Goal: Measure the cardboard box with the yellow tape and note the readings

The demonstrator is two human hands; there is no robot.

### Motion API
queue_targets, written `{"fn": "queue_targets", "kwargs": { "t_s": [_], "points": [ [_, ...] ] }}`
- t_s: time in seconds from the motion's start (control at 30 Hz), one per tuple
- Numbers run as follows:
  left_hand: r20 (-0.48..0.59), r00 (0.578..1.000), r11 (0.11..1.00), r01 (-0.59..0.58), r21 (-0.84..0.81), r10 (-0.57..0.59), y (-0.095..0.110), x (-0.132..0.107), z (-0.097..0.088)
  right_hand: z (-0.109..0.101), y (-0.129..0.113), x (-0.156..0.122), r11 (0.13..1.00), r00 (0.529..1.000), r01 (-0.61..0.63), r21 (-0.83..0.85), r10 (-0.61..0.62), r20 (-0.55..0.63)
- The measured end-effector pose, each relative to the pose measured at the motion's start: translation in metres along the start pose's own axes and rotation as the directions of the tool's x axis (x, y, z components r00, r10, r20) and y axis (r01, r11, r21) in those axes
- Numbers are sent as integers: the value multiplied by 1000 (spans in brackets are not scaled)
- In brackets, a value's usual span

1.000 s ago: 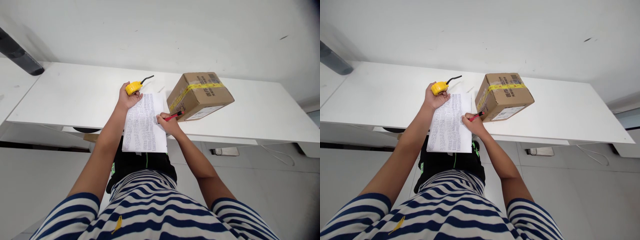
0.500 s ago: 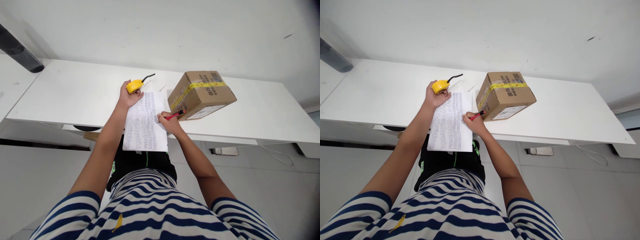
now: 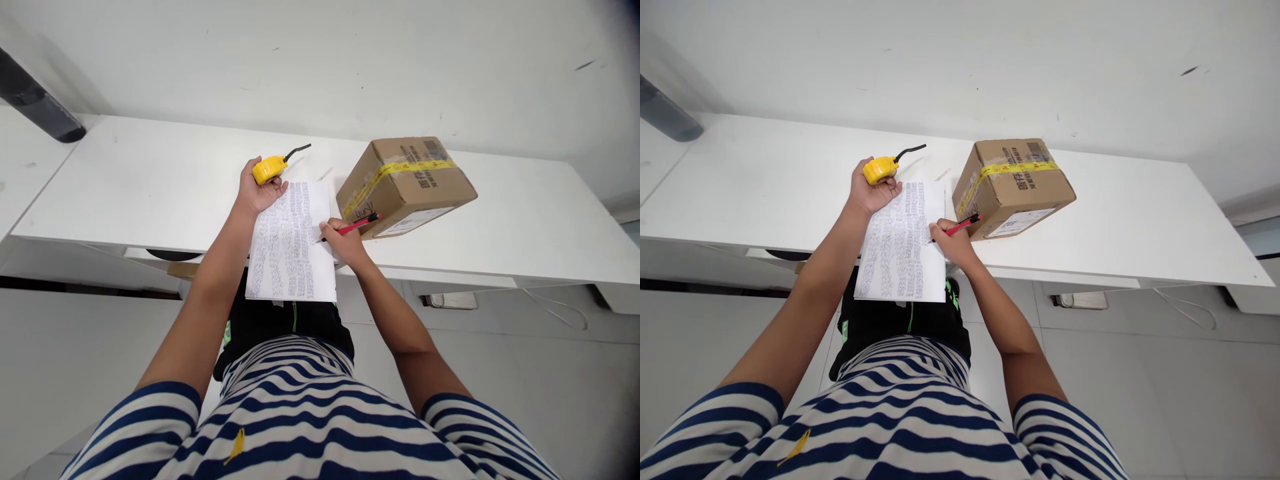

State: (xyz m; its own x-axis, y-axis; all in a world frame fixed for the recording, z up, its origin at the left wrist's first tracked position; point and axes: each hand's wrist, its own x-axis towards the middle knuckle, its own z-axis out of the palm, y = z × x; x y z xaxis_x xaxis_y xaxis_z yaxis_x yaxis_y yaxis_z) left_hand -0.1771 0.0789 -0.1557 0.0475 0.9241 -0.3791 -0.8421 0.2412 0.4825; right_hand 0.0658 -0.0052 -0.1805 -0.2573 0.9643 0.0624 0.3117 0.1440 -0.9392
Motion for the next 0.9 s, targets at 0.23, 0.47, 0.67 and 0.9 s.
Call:
{"fn": "queue_targets", "kwargs": {
  "t_s": [0.23, 0.47, 0.67, 0.9],
  "points": [
    [-6, 1000, 1000, 7, 11, -7, 0, -3, 2, 0, -2, -1, 1000, 1000, 21, -12, -21, 7],
    [-25, 1000, 1000, 3, 4, -3, 0, -3, 2, -2, -7, -2, 999, 999, 48, 7, -48, 3],
    [-29, 1000, 1000, 0, -1, 0, -1, -4, 3, -2, -3, -2, 997, 997, 75, 16, -75, -16],
    [-15, 1000, 1000, -7, -1, 7, -1, -2, 2, -1, 3, 0, 993, 996, 94, -71, -95, -1]
  ]
}}
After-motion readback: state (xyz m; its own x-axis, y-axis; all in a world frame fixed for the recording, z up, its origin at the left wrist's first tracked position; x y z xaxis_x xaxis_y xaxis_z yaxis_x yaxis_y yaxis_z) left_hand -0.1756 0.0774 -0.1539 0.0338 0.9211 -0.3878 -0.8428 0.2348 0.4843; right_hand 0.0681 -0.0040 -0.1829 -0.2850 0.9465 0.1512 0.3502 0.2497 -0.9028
